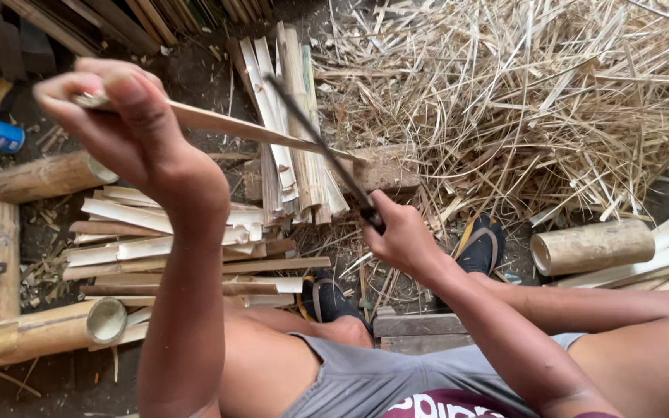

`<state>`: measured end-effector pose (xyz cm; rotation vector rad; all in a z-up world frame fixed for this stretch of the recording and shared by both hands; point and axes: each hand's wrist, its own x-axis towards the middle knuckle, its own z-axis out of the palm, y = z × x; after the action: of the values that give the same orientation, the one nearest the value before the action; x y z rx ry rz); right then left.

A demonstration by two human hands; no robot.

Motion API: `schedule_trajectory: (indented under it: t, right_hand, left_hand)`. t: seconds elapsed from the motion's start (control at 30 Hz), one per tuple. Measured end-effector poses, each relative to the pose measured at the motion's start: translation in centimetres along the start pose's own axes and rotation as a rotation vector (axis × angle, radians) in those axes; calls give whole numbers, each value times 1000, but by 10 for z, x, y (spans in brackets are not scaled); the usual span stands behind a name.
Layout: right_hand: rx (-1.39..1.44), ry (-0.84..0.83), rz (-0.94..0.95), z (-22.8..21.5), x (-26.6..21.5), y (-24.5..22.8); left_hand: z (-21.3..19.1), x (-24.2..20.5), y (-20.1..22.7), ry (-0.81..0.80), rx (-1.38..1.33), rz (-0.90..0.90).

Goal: The person splits bamboo poles into thin strips using a knife and a wooden block. They repeatedly hold the bamboo against the block and strike it with the knife to separate the material, then stack the finished strips.

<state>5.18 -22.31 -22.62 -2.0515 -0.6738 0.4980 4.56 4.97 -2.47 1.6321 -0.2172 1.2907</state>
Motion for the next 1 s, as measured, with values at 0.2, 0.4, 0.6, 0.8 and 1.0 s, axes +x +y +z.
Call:
schedule_trajectory:
  t: [0.2,0.4,0.6,0.8,1.0]
  right_hand:
    - [-109,-95,438,20,39,57]
    - [-134,-42,308,25,37,99]
    - [-100,-46,377,44,25,90]
    - [-256,5,316,26,40,162]
    - [-172,409,299,19,0,195]
  left_hand:
    - [-13,7,-8,26,17,-29]
    - [-13,9,-13,66,62,-29]
    - [-6,12,-3,150,32,-70]
    - [-6,-4,-19,329,-559,-834]
    - [34,-86,-40,-183,-412,-1870]
